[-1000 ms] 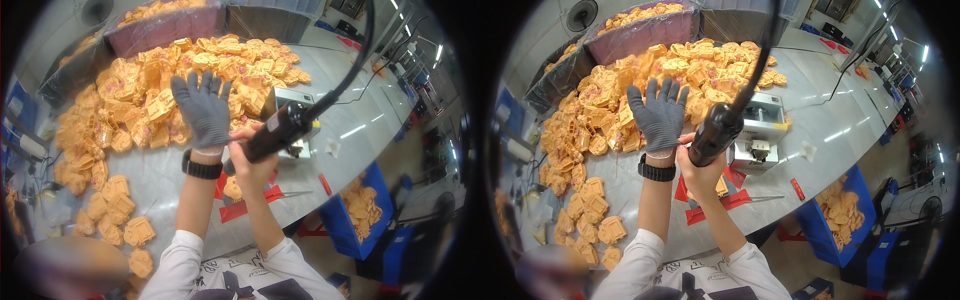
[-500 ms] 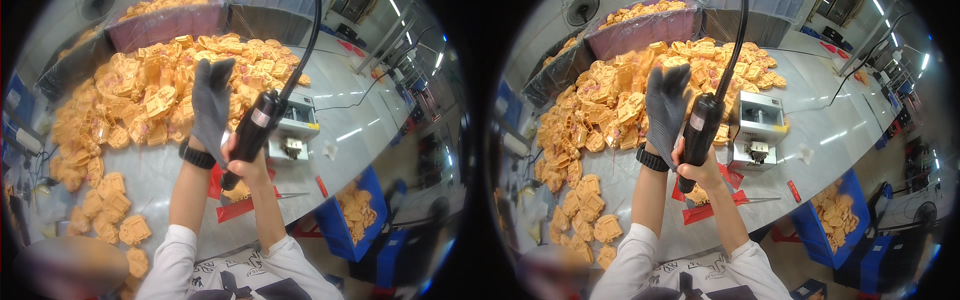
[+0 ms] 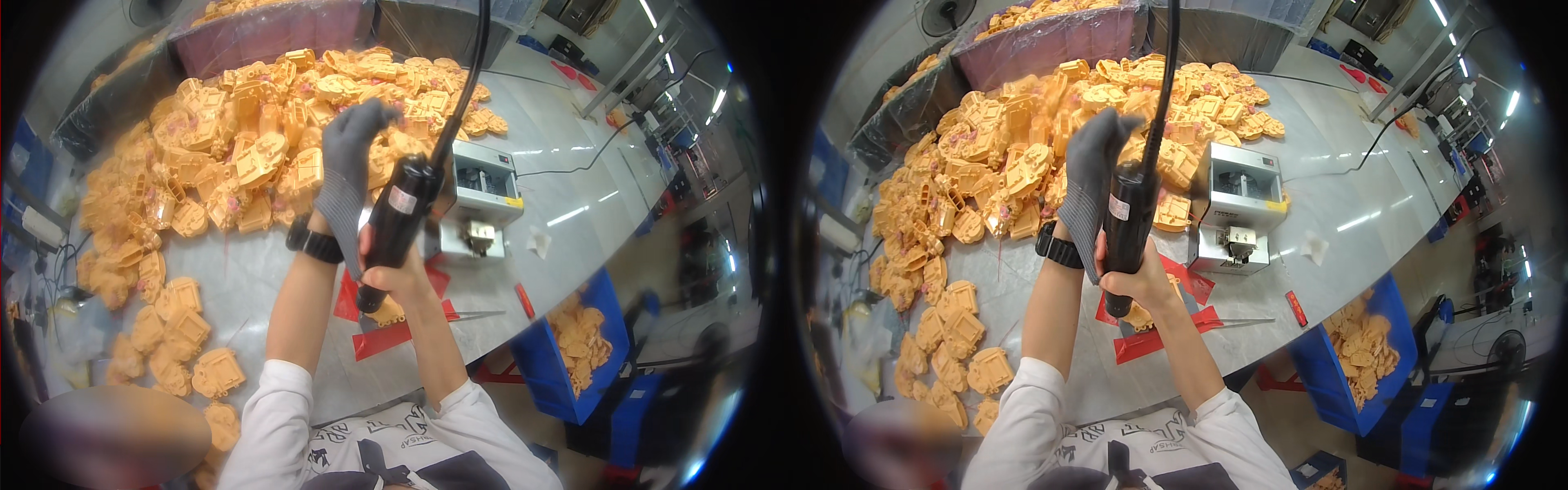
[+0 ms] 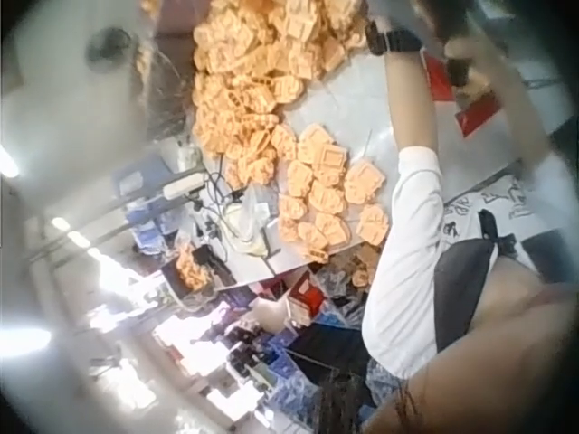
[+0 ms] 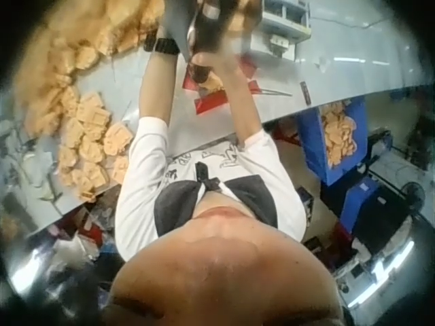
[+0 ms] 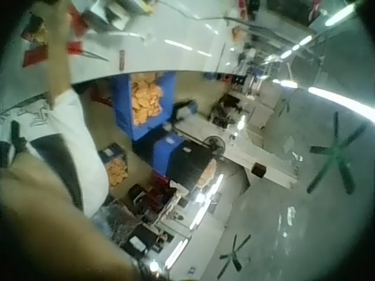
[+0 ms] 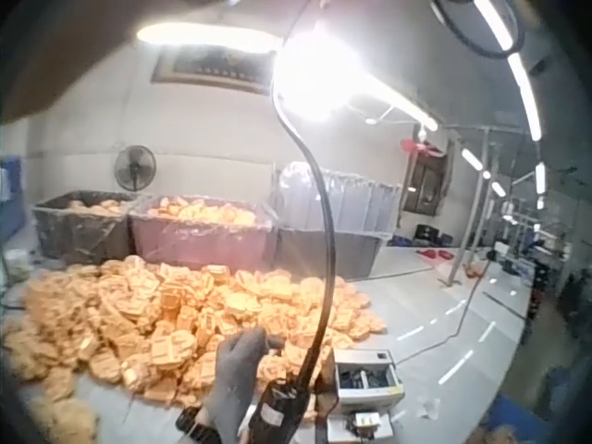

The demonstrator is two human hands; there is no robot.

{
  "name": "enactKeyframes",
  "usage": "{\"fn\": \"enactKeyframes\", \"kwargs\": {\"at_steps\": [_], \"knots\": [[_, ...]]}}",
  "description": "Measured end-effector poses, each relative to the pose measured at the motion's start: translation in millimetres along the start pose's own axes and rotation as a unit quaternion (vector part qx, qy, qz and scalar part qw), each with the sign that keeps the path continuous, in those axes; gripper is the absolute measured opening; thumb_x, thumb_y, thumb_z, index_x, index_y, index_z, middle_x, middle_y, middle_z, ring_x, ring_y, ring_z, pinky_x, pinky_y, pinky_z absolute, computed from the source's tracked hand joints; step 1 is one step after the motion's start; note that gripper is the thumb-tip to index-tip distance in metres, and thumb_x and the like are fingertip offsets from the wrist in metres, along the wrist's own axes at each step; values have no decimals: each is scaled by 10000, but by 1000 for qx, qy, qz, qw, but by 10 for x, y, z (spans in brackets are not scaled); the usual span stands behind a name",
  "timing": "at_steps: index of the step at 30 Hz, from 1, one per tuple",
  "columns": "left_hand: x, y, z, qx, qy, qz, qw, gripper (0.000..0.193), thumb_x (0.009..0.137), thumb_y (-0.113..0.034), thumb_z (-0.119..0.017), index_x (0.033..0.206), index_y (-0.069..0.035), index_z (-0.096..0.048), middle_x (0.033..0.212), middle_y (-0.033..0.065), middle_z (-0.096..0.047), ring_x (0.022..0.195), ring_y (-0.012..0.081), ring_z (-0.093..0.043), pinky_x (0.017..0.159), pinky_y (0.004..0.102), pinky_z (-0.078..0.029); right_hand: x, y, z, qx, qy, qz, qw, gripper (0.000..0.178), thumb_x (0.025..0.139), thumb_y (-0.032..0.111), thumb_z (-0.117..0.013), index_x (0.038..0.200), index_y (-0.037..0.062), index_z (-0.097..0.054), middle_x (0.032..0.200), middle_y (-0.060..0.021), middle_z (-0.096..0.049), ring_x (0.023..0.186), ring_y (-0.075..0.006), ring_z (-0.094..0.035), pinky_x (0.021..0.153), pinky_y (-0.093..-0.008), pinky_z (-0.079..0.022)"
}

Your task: The person secures small toy components into plastic toy housings using an electric screwdriver.

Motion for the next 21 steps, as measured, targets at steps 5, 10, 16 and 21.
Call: {"fn": "enactKeyframes", "kwargs": {"at_steps": [5,10,16,21], "knots": [[-274,-360,-175,337,-10,-118,934,356,824,-248,-623,548,-56,-506,477,-12,-501,421,134,-415,436,321,-356,-120,0,135,19,-96,11,995,327,580,-6,-626,883,24,-506,773,-84,-555,680,-146,-561,593,-278,-470],[-273,-500,-368,633,50,-179,751,224,774,-223,-607,637,-48,-578,587,142,-586,516,315,-562,485,371,-436,-227,218,206,-47,-164,84,982,291,649,-41,-616,921,-3,-519,836,-112,-619,738,-168,-610,672,-293,-485],[-283,-33,-289,799,191,-32,569,162,719,-162,-578,688,-27,-661,647,190,-618,643,330,-649,555,397,-503,-213,409,-83,-204,-266,175,926,263,667,-47,-681,878,2,-533,924,-105,-589,811,-161,-578,783,-292,-441],[-367,54,-280,790,177,-164,564,161,694,-183,-605,645,-40,-658,593,172,-601,574,330,-633,494,402,-478,-248,399,-19,-229,-309,96,918,206,672,-34,-676,853,-14,-580,849,-64,-598,728,-124,-564,695,-237,-436]]}}
Point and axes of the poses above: each hand's wrist, its own x-axis towards the middle knuckle, its own z-axis out of the back of the hand, y = z × x, the point moved 6 cm from there along x, towards the middle knuckle
